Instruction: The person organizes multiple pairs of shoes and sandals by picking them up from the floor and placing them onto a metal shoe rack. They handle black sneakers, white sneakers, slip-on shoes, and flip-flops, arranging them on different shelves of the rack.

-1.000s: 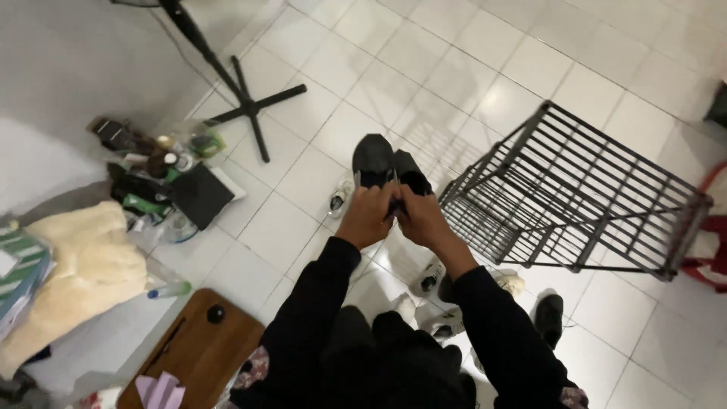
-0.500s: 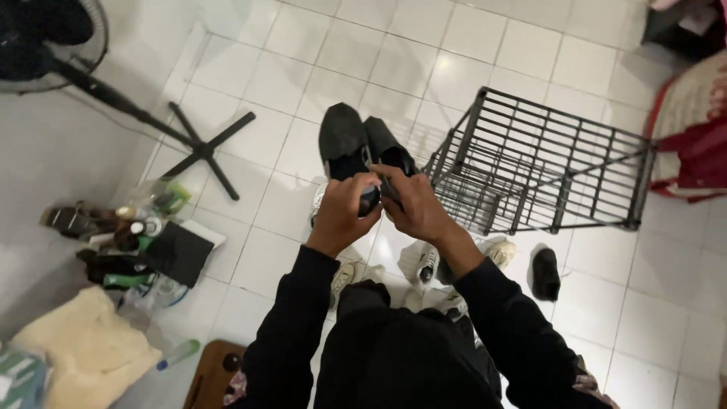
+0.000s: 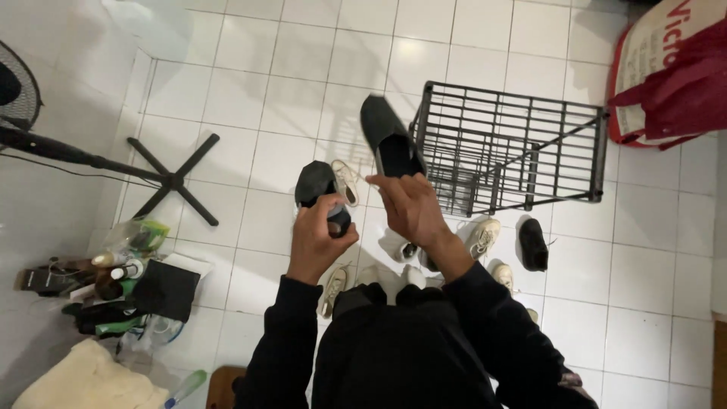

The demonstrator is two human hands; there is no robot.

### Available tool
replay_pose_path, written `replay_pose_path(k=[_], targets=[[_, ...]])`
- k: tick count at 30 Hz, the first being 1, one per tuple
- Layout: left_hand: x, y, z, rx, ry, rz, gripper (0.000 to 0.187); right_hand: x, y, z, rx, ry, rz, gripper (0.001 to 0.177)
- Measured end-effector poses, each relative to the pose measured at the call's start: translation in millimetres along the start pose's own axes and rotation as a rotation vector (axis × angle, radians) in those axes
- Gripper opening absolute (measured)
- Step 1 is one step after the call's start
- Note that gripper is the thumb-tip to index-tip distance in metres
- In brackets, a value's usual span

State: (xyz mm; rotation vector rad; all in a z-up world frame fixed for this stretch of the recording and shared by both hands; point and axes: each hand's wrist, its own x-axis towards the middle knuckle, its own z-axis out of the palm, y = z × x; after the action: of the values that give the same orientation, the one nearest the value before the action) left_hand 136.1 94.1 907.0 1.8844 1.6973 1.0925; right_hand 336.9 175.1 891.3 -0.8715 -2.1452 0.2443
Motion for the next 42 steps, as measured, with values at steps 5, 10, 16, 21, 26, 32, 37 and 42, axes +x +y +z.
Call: replay_pose_path(k=[5,10,16,21,26,32,37,42], targets=[[-12.7,-12.8,19.3,0.012,-0.051,-0.090,0.048,-7.1,46.4,-6.0,-0.104,0.073,-0.033,0.027],[-5.2,-1.0,29.4,0.078,-0.055,-0.036,0.048,-23.1,90.4,6.3,-0.174,0.100,-0.077,0.028],[10.3,13.5,41.1,0.110,-0.083,0.037,0.043,-40.5,131.0,33.8,-0.259,0.097,-0.090,0.028],[21.4,21.8,47.9,0.139,-0.077,0.100,0.043,-42.1,146.1,48.6,-0.337,0.076,-0.110,0.032],[29.3,25.8,51.3,0.151,-0.055,0.200,0.039,-48.7,147.2,62.6,-0.410,0.108,-0.096,0.028],[42.1,16.9,76.5,0.162,-0.089,0.265,0.040,-53.3,152.4,45.3,-0.486,0.127,-0.074,0.024],[64.7,10.0,110.0,0.142,-0.149,0.404,0.032,-67.5,166.9,29.9,-0.491,0.131,-0.104,0.016],[79.5,8.1,139.1,0.140,-0.198,0.531,0.029,-76.6,168.6,11.1,-0.528,0.172,-0.107,0.016]])
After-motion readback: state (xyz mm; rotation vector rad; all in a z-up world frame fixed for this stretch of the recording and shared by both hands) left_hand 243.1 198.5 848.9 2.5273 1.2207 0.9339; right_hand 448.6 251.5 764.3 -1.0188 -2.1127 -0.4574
